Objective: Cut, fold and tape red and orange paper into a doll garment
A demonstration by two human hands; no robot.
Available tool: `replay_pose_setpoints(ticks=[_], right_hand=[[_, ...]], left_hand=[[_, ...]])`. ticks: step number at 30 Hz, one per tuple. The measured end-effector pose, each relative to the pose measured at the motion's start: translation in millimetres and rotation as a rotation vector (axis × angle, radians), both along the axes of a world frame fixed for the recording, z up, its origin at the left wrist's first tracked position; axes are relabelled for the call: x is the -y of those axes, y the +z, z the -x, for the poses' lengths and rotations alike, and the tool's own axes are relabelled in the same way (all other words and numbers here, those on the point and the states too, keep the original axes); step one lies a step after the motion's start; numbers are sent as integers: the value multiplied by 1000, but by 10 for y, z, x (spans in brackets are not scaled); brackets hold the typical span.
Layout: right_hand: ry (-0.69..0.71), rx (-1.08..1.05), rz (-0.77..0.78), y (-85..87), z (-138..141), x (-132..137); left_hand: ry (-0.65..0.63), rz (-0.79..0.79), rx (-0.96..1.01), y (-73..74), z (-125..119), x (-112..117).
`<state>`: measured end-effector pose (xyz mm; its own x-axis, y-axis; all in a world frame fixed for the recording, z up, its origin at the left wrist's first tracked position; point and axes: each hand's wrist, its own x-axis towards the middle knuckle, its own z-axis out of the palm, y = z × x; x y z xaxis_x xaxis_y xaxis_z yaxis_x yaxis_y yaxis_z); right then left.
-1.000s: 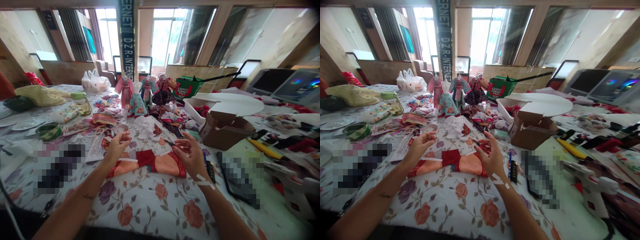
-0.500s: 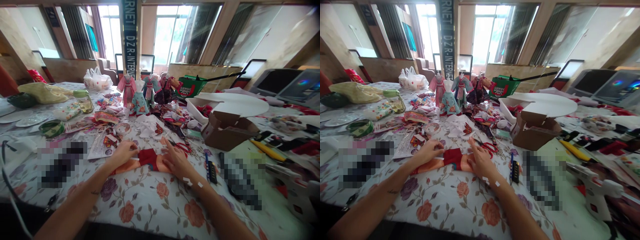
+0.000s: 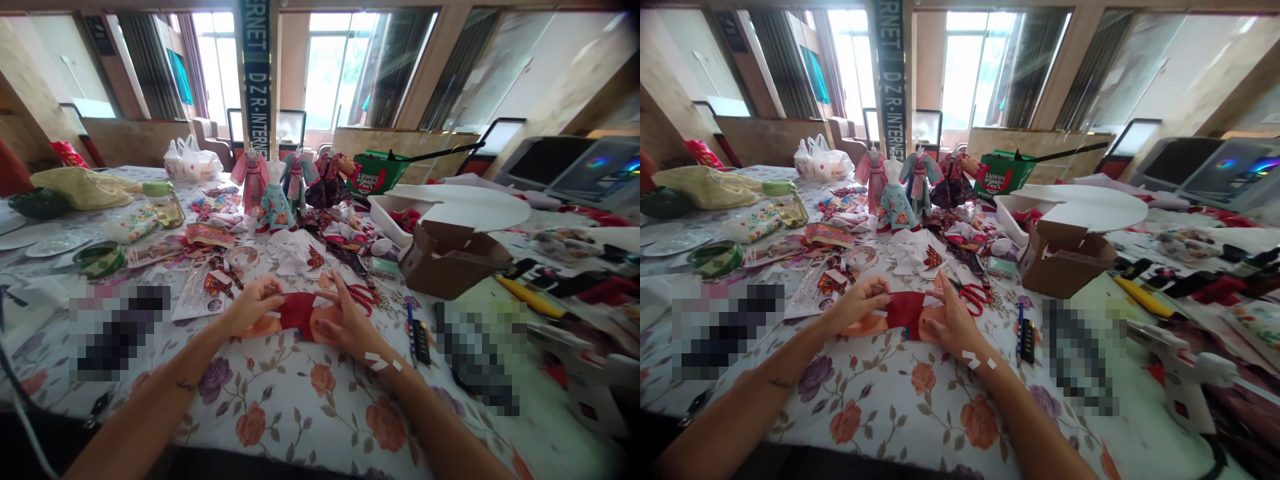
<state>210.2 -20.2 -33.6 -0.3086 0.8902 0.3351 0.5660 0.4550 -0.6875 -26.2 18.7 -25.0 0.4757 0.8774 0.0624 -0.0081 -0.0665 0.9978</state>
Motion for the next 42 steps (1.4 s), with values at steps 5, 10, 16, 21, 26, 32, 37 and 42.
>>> replay_pose_setpoints(ticks=[5, 10, 16, 21, 26, 32, 37, 42], right_hand=[[145, -196, 68, 18, 74, 1], [219, -255, 156, -63, 103, -49], [105, -60, 89, 8, 63, -54], [42, -29, 78, 124, -22, -34], [79, -74, 236, 195, -32, 44], [212, -102, 392, 197, -81, 110], [275, -113, 427, 237, -120, 148], [342, -176, 398, 300, -113, 180]], left_hand=[[-51, -23, 65, 20, -66, 70], [-54, 42, 115, 91, -63, 122], [16, -20, -66, 143, 30, 88], [0, -38, -248, 148, 189, 5], [-268, -15, -399, 175, 313, -10], [-478, -18, -285, 216, 379, 14], [-390, 73, -237, 144, 353, -34], [-192, 94, -303, 34, 289, -95]])
